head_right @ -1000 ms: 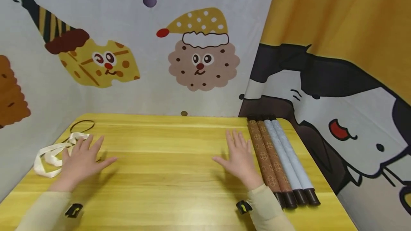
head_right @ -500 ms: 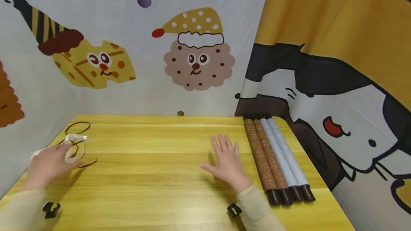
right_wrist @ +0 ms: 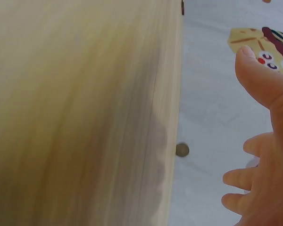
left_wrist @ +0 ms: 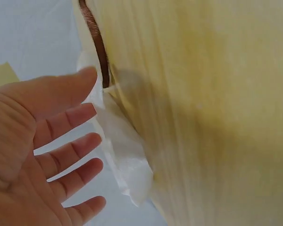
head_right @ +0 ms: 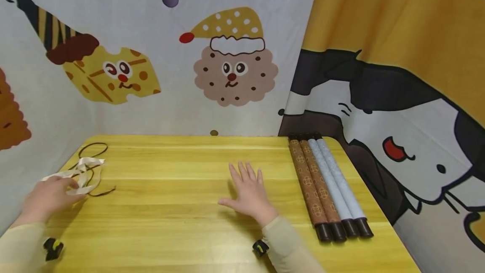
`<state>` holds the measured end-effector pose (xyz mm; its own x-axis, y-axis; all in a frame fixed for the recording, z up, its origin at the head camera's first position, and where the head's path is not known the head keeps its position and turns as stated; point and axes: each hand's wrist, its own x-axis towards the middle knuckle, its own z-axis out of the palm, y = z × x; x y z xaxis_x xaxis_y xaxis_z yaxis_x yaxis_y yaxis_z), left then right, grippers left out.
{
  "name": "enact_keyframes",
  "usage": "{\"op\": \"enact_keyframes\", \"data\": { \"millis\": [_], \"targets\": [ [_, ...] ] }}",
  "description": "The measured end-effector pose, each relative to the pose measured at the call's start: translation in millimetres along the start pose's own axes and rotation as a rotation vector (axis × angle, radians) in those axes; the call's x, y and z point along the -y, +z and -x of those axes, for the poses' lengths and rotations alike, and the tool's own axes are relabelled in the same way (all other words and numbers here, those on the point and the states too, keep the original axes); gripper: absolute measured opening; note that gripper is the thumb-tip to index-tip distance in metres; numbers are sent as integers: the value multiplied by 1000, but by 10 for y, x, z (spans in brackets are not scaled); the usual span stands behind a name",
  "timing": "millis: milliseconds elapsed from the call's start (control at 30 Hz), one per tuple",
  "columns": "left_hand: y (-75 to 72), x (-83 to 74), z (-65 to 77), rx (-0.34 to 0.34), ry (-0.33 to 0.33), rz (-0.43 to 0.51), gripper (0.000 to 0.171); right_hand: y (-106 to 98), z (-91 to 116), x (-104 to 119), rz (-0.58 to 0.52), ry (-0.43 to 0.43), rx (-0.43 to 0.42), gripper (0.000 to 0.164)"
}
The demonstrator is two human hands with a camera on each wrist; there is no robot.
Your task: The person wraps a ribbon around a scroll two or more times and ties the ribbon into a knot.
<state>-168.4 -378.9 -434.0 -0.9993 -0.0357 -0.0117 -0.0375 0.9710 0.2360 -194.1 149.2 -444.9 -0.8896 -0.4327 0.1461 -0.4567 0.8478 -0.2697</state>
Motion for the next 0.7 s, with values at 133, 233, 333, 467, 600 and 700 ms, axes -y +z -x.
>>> {"op": "enact_keyframes", "data": {
  "millis": [133, 233, 333, 467, 600, 700],
  "targets": [
    [3, 24, -16, 36, -8, 2, 25, 43, -46, 126, -14, -20, 21, 105],
    [6, 52, -41, 51, -11, 14, 14, 75, -73, 210, -25, -37, 35, 104],
    [15, 88, -52, 48, 9, 22, 10, 108, -96, 283, -35, -61, 44, 103],
    [35, 153, -32, 38, 45, 42, 14, 133, -120, 370, -50, -94, 51, 102],
    [19, 175, -7, -1, 47, 114, 18, 132, -126, 432, -65, -107, 56, 101],
    [-35, 153, -17, -42, 38, 178, 17, 140, -126, 452, -63, -108, 55, 100]
  ]
}}
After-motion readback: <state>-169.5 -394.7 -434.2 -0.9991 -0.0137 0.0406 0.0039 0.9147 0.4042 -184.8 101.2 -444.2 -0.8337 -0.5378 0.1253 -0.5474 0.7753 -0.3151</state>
